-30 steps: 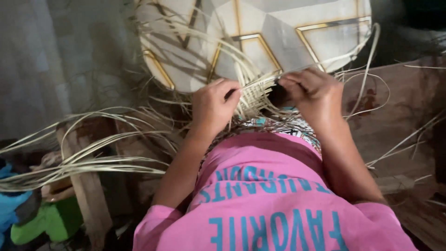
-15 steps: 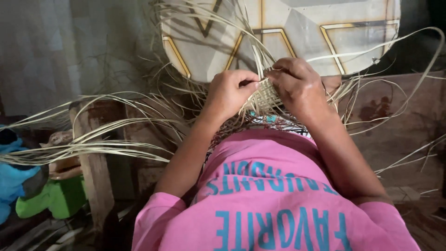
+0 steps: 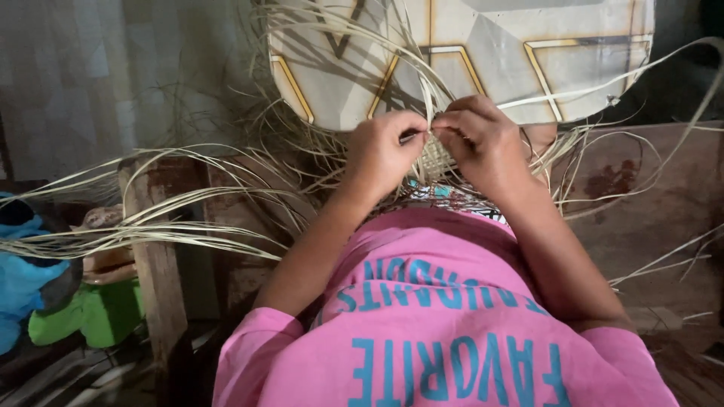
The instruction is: The person sits on the floor and weaves thin dried plant fibers by hand into a small basket. They repeatedly interlace strands, pull them tight, and adjust the weave to build up the basket's structure.
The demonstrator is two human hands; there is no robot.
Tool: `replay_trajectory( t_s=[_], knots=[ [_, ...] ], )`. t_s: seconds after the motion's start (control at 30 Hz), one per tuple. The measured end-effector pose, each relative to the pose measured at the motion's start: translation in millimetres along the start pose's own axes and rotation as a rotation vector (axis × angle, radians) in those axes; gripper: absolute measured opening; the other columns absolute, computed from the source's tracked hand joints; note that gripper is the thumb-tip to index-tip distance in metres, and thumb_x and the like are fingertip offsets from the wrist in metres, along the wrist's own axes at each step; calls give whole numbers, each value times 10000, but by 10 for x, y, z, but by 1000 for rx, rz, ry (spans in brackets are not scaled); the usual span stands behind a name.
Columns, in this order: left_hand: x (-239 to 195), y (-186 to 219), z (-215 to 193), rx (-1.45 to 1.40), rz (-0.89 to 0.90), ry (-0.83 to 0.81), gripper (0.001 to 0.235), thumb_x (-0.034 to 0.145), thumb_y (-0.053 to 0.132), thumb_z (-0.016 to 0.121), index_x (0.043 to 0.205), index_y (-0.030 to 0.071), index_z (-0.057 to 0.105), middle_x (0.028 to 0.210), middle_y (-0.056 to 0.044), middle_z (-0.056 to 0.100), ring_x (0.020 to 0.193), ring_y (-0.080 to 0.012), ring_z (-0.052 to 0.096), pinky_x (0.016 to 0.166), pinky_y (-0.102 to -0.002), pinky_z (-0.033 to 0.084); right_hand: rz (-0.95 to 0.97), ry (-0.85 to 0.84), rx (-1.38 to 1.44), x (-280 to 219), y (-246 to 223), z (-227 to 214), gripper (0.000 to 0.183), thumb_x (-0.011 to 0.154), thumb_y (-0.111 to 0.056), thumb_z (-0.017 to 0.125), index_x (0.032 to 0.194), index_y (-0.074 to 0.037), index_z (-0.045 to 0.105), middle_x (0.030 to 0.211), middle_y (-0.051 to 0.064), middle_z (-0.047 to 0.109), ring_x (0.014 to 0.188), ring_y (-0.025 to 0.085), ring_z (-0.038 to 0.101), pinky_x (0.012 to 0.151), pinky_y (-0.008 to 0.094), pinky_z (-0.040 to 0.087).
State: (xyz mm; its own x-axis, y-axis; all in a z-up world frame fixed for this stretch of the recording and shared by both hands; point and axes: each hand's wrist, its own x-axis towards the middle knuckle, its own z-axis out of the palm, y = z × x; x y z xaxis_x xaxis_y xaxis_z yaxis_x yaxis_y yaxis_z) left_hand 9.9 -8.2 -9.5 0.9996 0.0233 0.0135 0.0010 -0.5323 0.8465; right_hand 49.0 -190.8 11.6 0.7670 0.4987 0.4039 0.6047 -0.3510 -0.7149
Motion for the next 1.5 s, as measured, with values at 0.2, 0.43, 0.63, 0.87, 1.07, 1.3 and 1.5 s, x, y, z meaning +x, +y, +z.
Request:
replay_trajectory(
  t_s=[0.2, 0.43, 0.63, 0.87, 1.07, 1.3, 1.5],
  knots=[
    [-74, -61, 171, 137, 162, 139, 93, 838, 184, 740, 931, 189, 743, 811, -35, 721, 838, -285, 736, 740, -397, 603, 162, 51, 259, 126, -161, -80, 106, 912, 99, 798, 957, 47, 717, 940, 195, 670, 792, 299, 639, 691, 396, 510],
    [-58, 57, 76, 171, 189, 183, 125, 805, 185, 761, 924, 216, 737, 763, -36, 685, 805, -285, 729, 711, -413, 601, 199, 42, 299, 140, -271, -218, 137, 889, 151, 795, 971, 70, 722, 987, 223, 678, 833, 314, 668, 728, 373, 510],
    [-65, -44, 167, 217, 152, 179, 109, 837, 290, 760, 899, 206, 731, 743, -27, 678, 796, -285, 731, 691, -429, 598, 235, -20, 2, 36, -366, -217, 112, 896, -44, 825, 958, -105, 754, 1004, 42, 754, 900, 290, 736, 762, 359, 546],
    [-38, -51, -16, -157, -75, 65, 144, 826, 213, 760, 964, 179, 784, 871, -55, 775, 913, -264, 760, 791, -375, 604, -21, -13, -72, -115, -429, -59, 92, 864, 48, 766, 912, -15, 719, 1063, 159, 776, 975, 385, 740, 776, 449, 592],
    [-67, 8, -18, -234, -150, 69, 186, 815, 201, 803, 989, 135, 804, 898, -83, 790, 907, -245, 768, 789, -352, 608, -126, 6, -87, -101, -432, -22, 74, 882, 30, 761, 913, 8, 697, 1085, 187, 767, 1000, 420, 724, 818, 483, 584],
    [-60, 23, 33, 21, 147, 185, 77, 854, 168, 742, 928, 150, 749, 842, -61, 744, 862, -292, 747, 746, -399, 609, 268, 116, 675, -111, -722, -568, 87, 912, 58, 697, 989, 40, 661, 996, 232, 715, 956, 286, 707, 892, 392, 558],
    [-103, 21, 57, 83, 67, 178, 85, 830, 234, 753, 911, 208, 756, 823, -13, 753, 865, -260, 750, 759, -381, 611, 490, -62, 212, -151, -398, -173, 201, 871, 37, 703, 1054, -36, 744, 913, 226, 715, 847, 368, 690, 776, 455, 502]
  ],
)
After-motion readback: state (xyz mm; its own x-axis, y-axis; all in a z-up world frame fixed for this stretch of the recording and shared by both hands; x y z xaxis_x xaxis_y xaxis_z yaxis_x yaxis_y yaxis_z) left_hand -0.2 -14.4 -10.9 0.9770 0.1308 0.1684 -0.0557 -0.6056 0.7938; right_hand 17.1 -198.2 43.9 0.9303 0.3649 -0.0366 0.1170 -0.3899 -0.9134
